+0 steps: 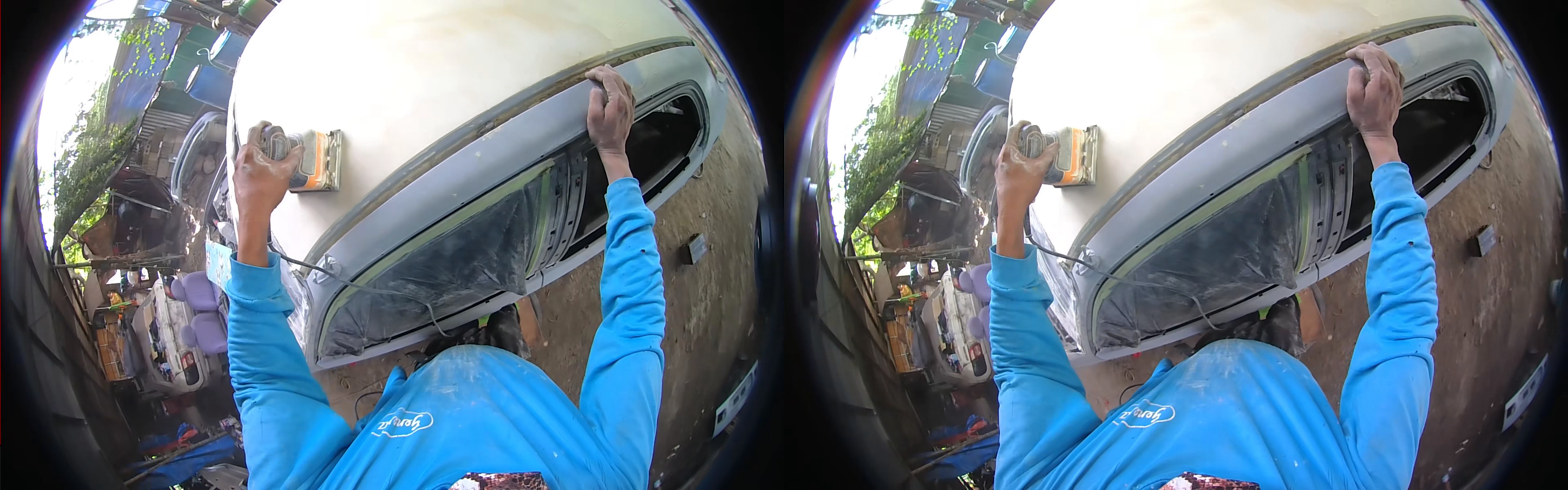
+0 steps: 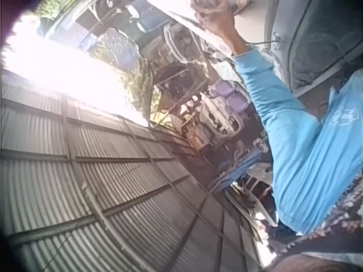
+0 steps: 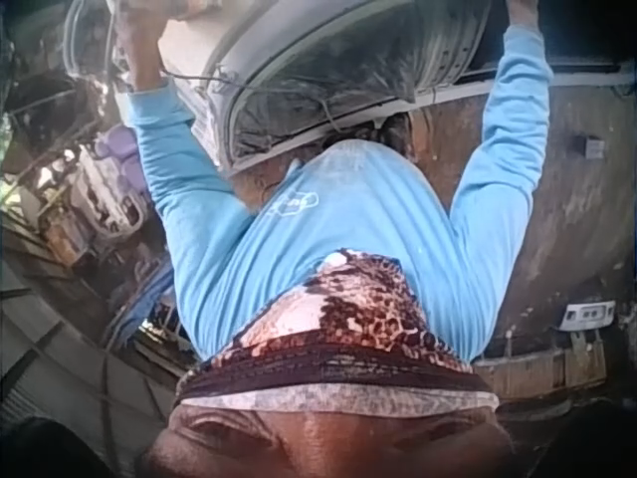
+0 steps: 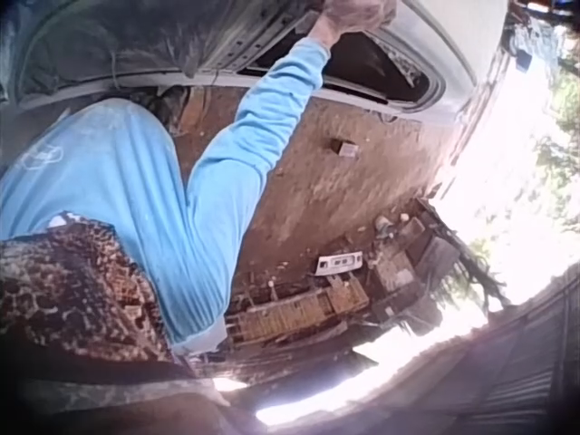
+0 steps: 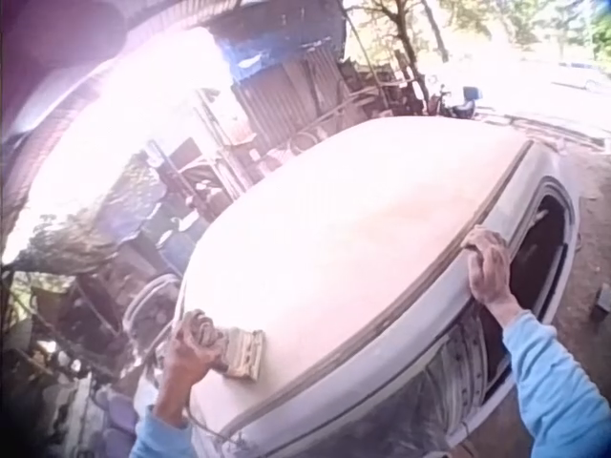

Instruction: Sanding the roof of a car using an electric orbital sander.

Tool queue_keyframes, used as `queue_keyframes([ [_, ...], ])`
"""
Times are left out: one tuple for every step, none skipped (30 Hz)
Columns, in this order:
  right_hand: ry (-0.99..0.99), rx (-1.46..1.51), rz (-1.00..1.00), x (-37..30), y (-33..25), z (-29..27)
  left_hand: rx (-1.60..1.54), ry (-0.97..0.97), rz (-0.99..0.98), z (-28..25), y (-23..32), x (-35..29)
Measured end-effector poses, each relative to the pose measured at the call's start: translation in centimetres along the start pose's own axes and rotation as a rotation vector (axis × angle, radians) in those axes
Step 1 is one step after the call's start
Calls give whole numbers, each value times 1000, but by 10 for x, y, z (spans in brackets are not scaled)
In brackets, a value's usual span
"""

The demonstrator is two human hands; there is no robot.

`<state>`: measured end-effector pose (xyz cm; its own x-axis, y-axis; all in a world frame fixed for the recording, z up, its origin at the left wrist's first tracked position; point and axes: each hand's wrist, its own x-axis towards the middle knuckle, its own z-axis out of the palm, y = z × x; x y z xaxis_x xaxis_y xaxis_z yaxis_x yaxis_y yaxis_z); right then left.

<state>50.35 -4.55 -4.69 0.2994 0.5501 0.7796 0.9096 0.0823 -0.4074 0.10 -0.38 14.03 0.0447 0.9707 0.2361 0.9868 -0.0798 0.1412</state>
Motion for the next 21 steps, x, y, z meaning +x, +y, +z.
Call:
queue_keyframes([
  [-7, 0, 5, 0, 0, 0, -3, 20, 19, -1, 5, 0],
  [-11, -4, -8, 0, 1, 1, -7, 8, 31, 1, 14, 1],
  [-6, -10, -10, 0, 1, 1, -11, -5, 43, 3, 26, 1],
  [0, -13, -7, -1, 1, 1, -4, -2, 94, 5, 40, 4],
  [-5, -12, -17, -1, 2, 1, -6, -7, 138, 8, 56, 5],
  [-6, -18, -23, -1, 2, 1, -9, -11, 175, 10, 72, 6],
  [-7, -22, -17, 0, 3, 1, -8, -26, 189, 14, 88, 6],
  [-4, -13, -36, 2, 4, 1, -4, -42, 203, 16, 103, 7],
  [-17, -12, -56, 2, 6, 1, -7, -26, 231, 19, 115, 7],
  [-29, -11, -58, 1, 7, -1, -10, -16, 259, 20, 124, 6],
  [-23, -24, -72, 1, 8, -1, -5, -47, 272, 21, 130, 9],
  [-38, -23, -88, 0, 9, -2, -6, -51, 265, 21, 129, 7],
  [-37, -26, -95, 0, 10, -1, -16, -55, 283, 21, 126, 7],
  [-34, -29, -91, 0, 11, -1, -25, -57, 302, 22, 122, 7],
  [-38, -26, -104, 1, 12, -1, -11, -19, 295, 22, 112, 4],
  [-39, -20, -105, 1, 12, -1, -9, -18, 290, 21, 98, 1],
  [-38, -16, -95, 1, 12, -1, -23, 0, 269, 19, 82, -1],
  [-39, -9, -109, 1, 11, -2, -42, -6, 226, 16, 65, -3],
  [-37, -11, -104, 1, 10, -2, -33, 23, 240, 13, 48, -6],
  [-34, -9, -80, 1, 9, -1, -41, 19, 180, 9, 29, -12],
  [-38, 1, -62, 0, 8, -1, -48, 12, 120, 5, 12, -17],
])
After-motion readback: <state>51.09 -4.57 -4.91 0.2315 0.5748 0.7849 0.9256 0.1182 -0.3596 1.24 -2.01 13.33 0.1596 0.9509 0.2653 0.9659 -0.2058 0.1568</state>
